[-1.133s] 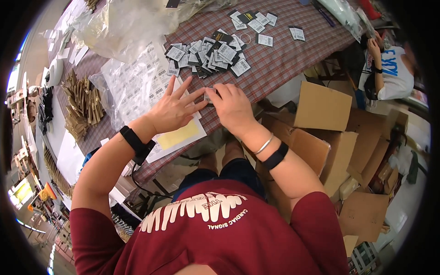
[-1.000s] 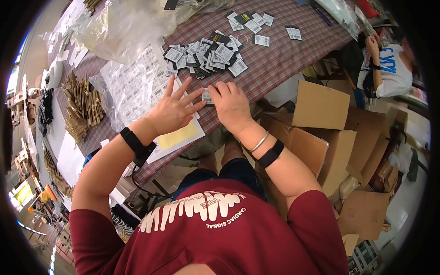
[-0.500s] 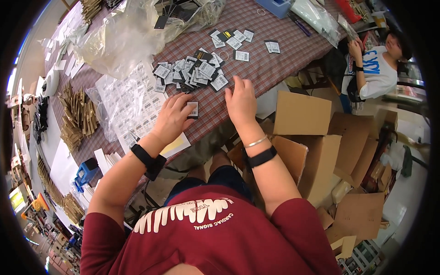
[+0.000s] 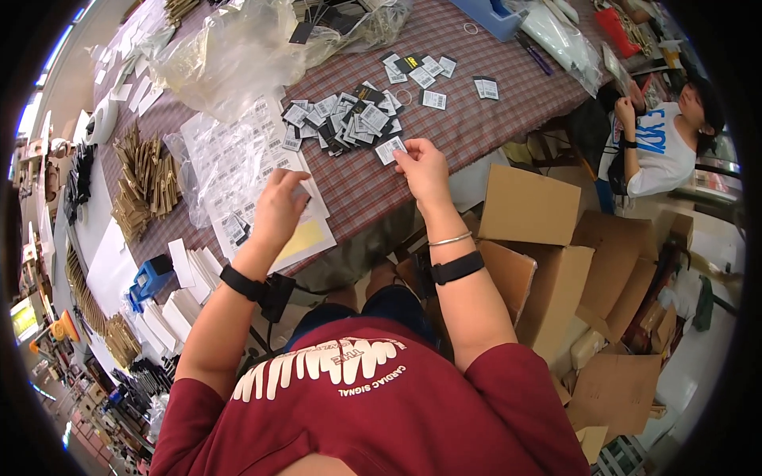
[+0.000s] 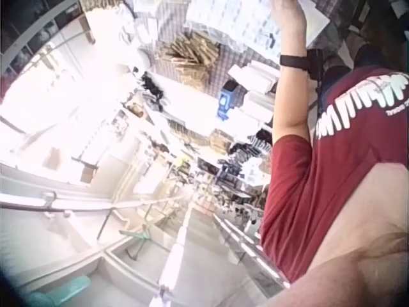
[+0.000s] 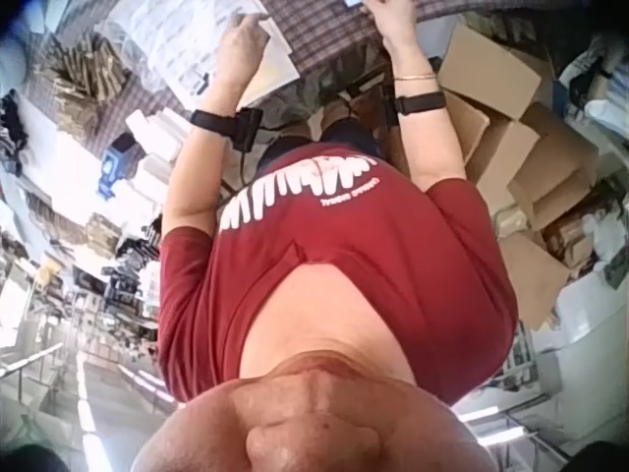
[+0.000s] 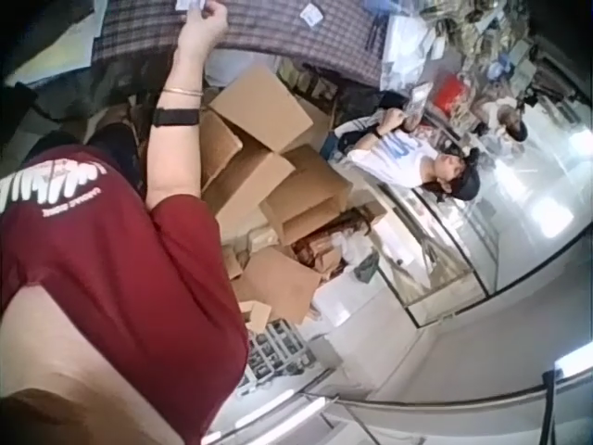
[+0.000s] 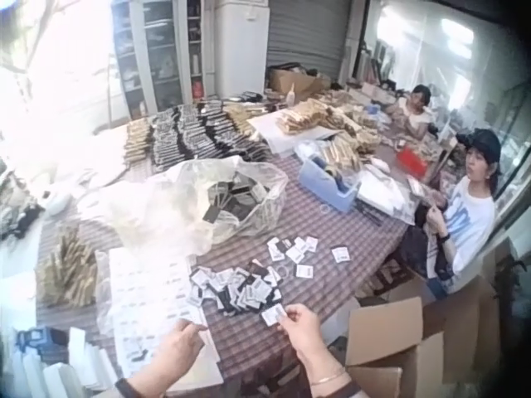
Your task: Applying and sorting barcodes and labels on small black rectangular product components on a workshop table.
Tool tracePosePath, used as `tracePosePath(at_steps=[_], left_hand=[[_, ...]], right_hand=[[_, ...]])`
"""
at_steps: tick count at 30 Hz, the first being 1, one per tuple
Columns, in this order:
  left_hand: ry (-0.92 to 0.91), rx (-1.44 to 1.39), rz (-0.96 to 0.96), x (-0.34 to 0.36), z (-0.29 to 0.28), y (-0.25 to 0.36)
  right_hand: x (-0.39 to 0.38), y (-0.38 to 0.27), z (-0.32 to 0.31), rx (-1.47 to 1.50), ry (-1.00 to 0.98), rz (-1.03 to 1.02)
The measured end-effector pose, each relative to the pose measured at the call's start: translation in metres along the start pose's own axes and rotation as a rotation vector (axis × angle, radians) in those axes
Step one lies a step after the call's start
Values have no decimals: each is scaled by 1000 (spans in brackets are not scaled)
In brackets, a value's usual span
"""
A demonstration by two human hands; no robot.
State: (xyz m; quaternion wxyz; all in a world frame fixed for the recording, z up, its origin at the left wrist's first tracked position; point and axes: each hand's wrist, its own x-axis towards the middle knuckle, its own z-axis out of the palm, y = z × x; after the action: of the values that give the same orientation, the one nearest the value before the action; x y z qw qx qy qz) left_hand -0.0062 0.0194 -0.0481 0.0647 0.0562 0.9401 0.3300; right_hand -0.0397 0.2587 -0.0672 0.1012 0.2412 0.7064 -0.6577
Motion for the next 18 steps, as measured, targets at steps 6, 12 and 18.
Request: tracePosePath(at_steps=[6, 12, 18], left_hand=[[-91, -435, -207, -14, -14, 24], [-47, -1101, -611, -28, -9, 32], [174, -725, -435, -39, 2, 22]], right_hand=[[-35, -15, 21, 111, -370, 48], [-63, -23, 53, -229, -231, -355], [-95, -25, 82, -656, -127, -787]])
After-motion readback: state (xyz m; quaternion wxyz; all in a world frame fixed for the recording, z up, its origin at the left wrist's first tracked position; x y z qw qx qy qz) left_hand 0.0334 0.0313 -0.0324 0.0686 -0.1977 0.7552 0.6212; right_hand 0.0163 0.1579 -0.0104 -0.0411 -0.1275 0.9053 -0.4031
